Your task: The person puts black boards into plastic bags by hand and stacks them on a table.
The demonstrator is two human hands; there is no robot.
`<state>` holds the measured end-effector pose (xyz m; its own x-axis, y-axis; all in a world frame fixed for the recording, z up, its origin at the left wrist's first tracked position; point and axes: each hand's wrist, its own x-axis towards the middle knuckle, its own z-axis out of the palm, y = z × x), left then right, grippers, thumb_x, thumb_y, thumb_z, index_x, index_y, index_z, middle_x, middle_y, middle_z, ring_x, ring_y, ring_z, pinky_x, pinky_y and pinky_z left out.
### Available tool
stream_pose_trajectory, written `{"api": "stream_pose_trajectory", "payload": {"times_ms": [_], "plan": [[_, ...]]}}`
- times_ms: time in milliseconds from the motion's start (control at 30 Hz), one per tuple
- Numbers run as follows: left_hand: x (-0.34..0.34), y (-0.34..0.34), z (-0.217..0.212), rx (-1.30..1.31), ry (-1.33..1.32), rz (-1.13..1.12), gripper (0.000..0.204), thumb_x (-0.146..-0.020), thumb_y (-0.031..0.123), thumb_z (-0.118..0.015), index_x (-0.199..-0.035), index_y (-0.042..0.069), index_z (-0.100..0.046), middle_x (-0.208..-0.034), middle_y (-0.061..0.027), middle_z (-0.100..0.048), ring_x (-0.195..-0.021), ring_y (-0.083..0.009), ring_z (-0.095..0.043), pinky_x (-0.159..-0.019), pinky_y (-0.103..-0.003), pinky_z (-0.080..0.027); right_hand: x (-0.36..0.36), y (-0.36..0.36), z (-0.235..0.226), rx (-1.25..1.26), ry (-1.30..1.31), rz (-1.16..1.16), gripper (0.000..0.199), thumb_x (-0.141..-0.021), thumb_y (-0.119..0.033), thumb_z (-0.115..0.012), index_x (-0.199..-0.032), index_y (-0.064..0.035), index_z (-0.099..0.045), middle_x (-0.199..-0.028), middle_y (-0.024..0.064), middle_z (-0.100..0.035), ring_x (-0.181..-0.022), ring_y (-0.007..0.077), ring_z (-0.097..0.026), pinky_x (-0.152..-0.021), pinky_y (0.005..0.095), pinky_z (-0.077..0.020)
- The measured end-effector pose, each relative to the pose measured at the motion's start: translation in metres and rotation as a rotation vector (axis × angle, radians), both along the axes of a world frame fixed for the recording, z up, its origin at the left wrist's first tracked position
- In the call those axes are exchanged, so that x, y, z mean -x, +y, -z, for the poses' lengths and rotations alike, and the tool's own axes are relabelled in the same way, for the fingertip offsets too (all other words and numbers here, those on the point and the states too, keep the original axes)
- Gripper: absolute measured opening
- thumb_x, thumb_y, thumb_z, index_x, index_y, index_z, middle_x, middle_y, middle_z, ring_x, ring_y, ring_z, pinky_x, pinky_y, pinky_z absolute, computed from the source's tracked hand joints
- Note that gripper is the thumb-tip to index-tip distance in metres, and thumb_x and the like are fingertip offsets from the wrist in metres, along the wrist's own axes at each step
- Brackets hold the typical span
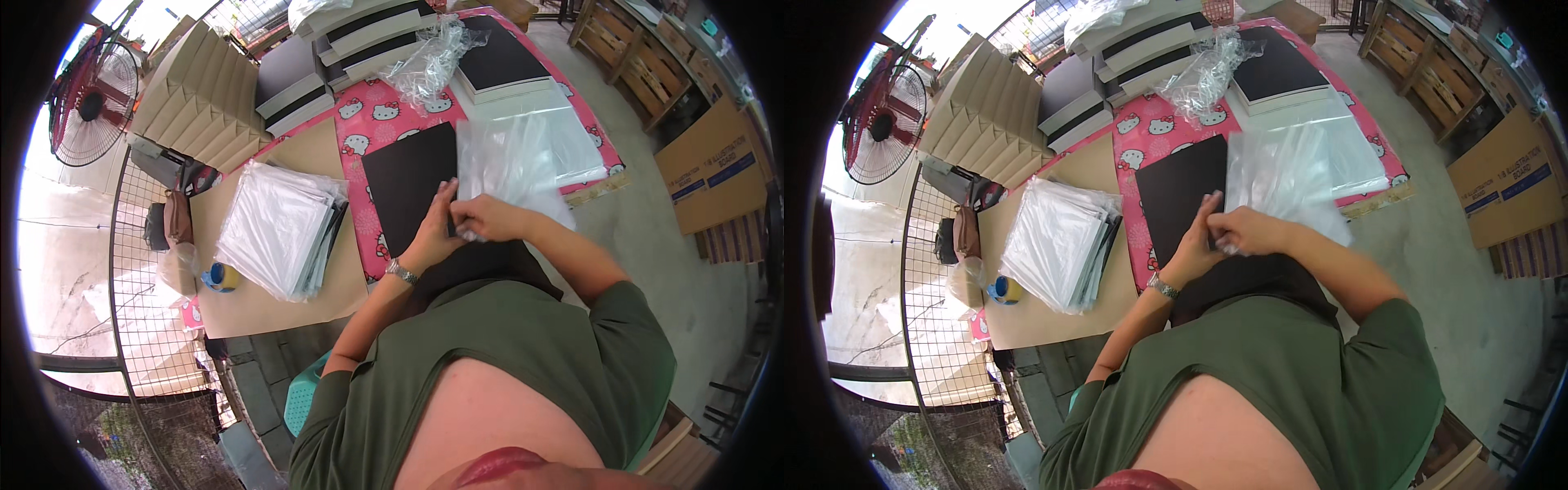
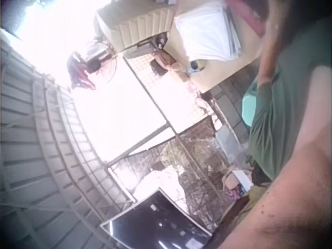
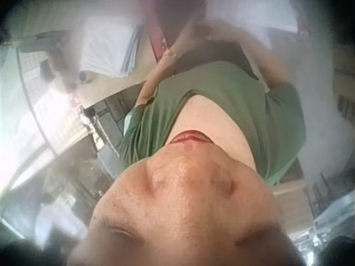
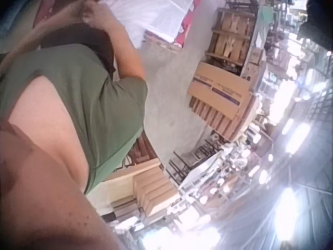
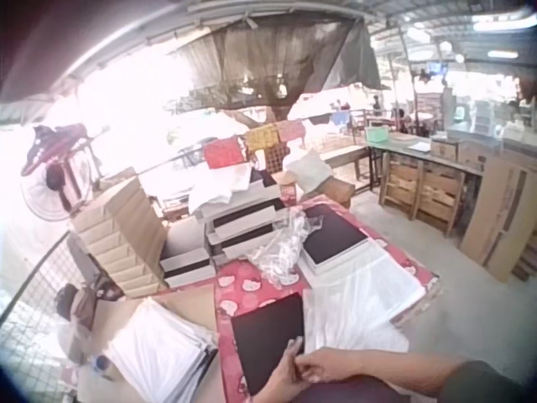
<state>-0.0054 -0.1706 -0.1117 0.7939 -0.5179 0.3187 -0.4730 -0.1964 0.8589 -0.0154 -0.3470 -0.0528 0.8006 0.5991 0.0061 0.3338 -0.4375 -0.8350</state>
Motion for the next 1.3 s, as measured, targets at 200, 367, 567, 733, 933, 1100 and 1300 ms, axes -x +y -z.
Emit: {"api": "stream_pose_trajectory", "payload": {"times_ms": [200, 367, 567, 733, 933, 1100, 1300], "plan": [[-0.001, 0.016, 0.001, 0.084, 0.601, 0.037, 0.008, -0.08, 0.003, -0.061, -0.087, 0.002, -0.058, -0.081, 0.0001, -0.061, -0.077, -0.0043, -0.054, -0.069, -0.022, -0.044, -0.016, 0.004, -0.022, -0.48, 0.062, 0.541, 0.014, -0.082, -0.01, -0.061, -0.094, -0.0027, -0.057, -0.086, 0.0004, -0.058, -0.08, 0.0089, -0.053, -0.073, 0.0243, -0.0437], [0.009, 0.038, -0.026, 0.618, 0.596, -0.175, 0.011, -0.083, 0.001, -0.056, -0.092, 0.004, -0.051, -0.083, 0.0005, -0.057, -0.075, -0.005, -0.052, -0.068, -0.021, -0.041, -0.012, 0.015, -0.021, -0.646, 0.525, 0.642, 0.053, -0.081, -0.022, -0.067, -0.124, -0.0005, -0.044, -0.094, 0.0065, -0.059, -0.087, 0.0122, -0.053, -0.078, 0.0251, -0.0416], [0.039, 0.065, -0.039, 0.698, 0.698, -0.142, 0.045, -0.084, -0.002, -0.051, -0.126, 0.004, -0.037, -0.112, -0.0122, -0.056, -0.102, -0.0166, -0.054, -0.087, -0.029, -0.042, -0.022, 0.04, -0.012, -0.743, 0.544, 0.25, 0.041, -0.077, -0.002, -0.065, -0.115, -0.0004, -0.049, -0.101, 0.005, -0.058, -0.09, 0.0105, -0.055, -0.08, 0.0256, -0.0445], [0.04, 0.086, -0.041, 0.937, 0.934, 0.108, 0.053, -0.083, 0.012, -0.059, -0.129, -0.002, -0.036, -0.116, -0.0118, -0.054, -0.106, -0.0206, -0.053, -0.092, -0.033, -0.041, -0.022, 0.08, -0.024, -0.604, 0.336, -0.049, 0.036, -0.074, 0.004, -0.064, -0.108, -0.0013, -0.052, -0.1, 0.0038, -0.059, -0.094, 0.0095, -0.054, -0.082, 0.0249, -0.0435], [0.026, 0.092, -0.073, 0.83, 0.614, -0.466, 0.019, -0.083, 0.007, -0.06, -0.099, -0.002, -0.059, -0.092, -0.0059, -0.063, -0.08, -0.0134, -0.06, -0.07, -0.027, -0.048, -0.035, 0.069, -0.05, -0.537, 0.262, 0.191, 0.04, -0.076, 0.0, -0.065, -0.113, -0.0025, -0.052, -0.09, 0.0042, -0.06, -0.087, 0.0091, -0.055, -0.08, 0.0256, -0.0454], [0.029, 0.089, -0.099, 0.793, 0.433, -0.497, 0.016, -0.082, 0.004, -0.061, -0.095, -0.004, -0.061, -0.089, -0.0055, -0.064, -0.079, -0.0116, -0.06, -0.069, -0.025, -0.047, -0.014, 0.089, -0.057, -0.515, 0.256, 0.2, 0.039, -0.079, -0.012, -0.067, -0.115, -0.0036, -0.052, -0.091, 0.0033, -0.06, -0.085, 0.0081, -0.055, -0.079, 0.0235, -0.0442], [0.019, 0.09, -0.088, 0.834, 0.384, -0.48, 0.026, -0.079, 0.0, -0.059, -0.104, -0.004, -0.056, -0.097, -0.0105, -0.062, -0.087, -0.02, -0.062, -0.079, -0.033, -0.05, -0.021, 0.087, -0.06, -0.668, 0.186, 0.338, 0.011, -0.08, -0.012, -0.067, -0.081, -0.0057, -0.058, -0.072, -0.0033, -0.056, -0.067, 0.0032, -0.047, -0.061, 0.02, -0.0386]]}}
